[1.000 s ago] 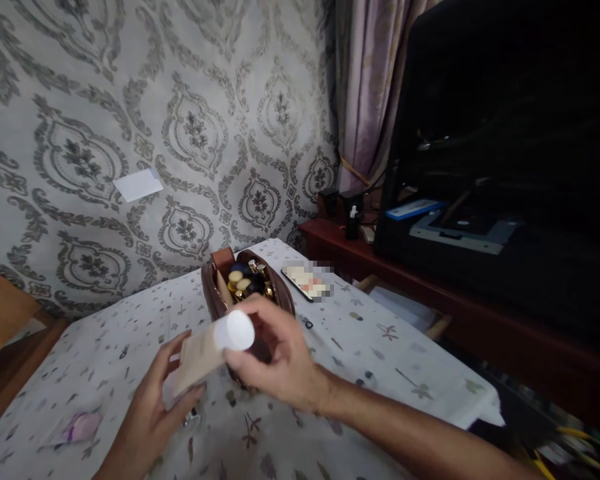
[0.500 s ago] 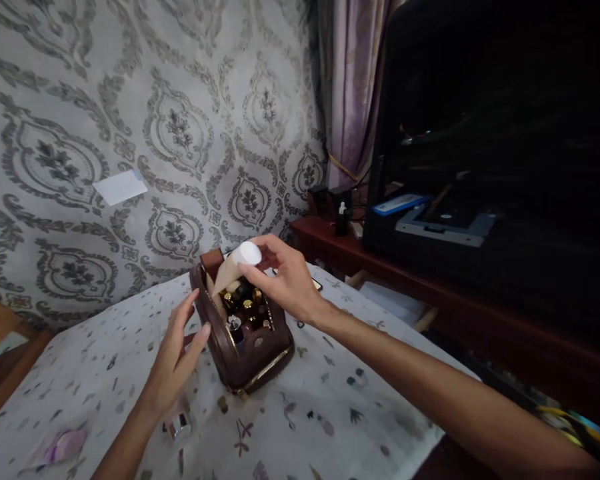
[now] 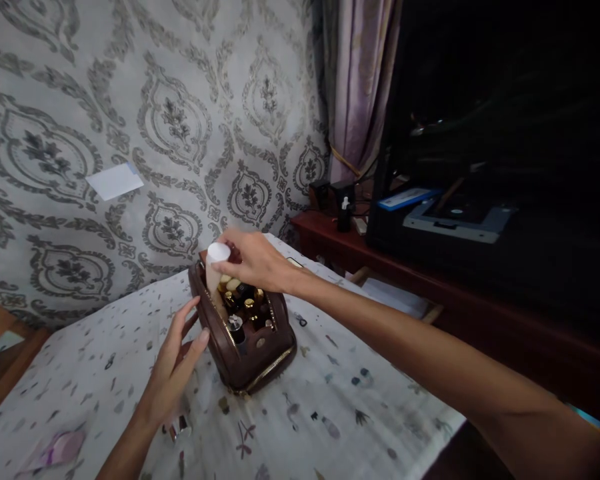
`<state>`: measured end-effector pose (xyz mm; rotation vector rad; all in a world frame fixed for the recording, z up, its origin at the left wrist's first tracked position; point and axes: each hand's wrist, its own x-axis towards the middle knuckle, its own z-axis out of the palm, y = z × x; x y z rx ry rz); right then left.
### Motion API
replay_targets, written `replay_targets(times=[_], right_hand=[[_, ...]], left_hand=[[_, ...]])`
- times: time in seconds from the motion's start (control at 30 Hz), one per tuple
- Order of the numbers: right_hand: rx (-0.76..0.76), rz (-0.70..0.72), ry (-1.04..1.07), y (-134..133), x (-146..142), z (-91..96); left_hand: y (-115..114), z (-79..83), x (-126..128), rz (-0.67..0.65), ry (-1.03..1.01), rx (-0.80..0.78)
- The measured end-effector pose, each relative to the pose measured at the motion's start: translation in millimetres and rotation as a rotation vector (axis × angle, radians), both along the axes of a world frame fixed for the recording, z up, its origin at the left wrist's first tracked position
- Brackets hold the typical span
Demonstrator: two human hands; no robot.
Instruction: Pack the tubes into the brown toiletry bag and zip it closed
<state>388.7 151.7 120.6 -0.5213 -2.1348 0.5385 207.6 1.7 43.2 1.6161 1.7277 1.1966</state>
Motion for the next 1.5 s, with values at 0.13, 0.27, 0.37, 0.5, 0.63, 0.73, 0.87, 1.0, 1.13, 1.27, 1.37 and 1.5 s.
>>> replay_targets(times=[0.13,0.27,0.37,0.5,0.63,0.73,0.87,1.0,1.13,1.27,1.37,1.5], right_hand=[[-0.009,0.086,-0.216,6.1,-10.8,-1.2],[-0.067,0.109,-0.333,13.3,-20.5,-2.4],[-0.118,0.125,-0.421,16.6,-27.7,-5.6],[-0.125,0.125,-0.489,19.1,-35.6,-9.5],[-0.053,0.067,-0.572,20.4,-39.7,-7.1],[0.021,0.041,-0.646,17.3,-40.4,-2.0],[0.025,0.016,-0.732,7.1,-38.4,6.1],[0.01,0.02,-0.773,-0.9,-36.1,10.8],[0.016,-0.032,-0.822,-3.1,-35.0,10.9],[0.027,-0.033,-0.831,-4.0,-33.3,10.2],[0.046,-0.052,-0.811,-4.3,-32.2,9.0],[0.089,-0.079,-0.742,-4.7,-30.8,6.1]], left_hand=[[-0.8,0.5,1.9,0.012,-0.029,-0.018],[0.4,-1.8,1.1,0.001,-0.045,0.005],[1.8,-3.1,0.9,-0.01,-0.044,0.013],[2.1,-4.2,1.8,0.001,-0.045,0.004],[1.7,-6.6,1.9,0.007,-0.045,0.002],[2.0,-8.0,1.9,0.011,-0.035,-0.004],[2.8,-8.0,2.0,0.006,-0.018,-0.014],[3.1,-7.2,1.9,-0.009,0.007,-0.023],[4.0,-8.0,1.6,-0.028,0.041,-0.031],[5.3,-9.7,-0.1,-0.047,0.071,0.013],[4.6,-9.8,-1.8,-0.063,0.063,0.029],[2.0,-8.8,-2.8,-0.075,0.045,0.024]])
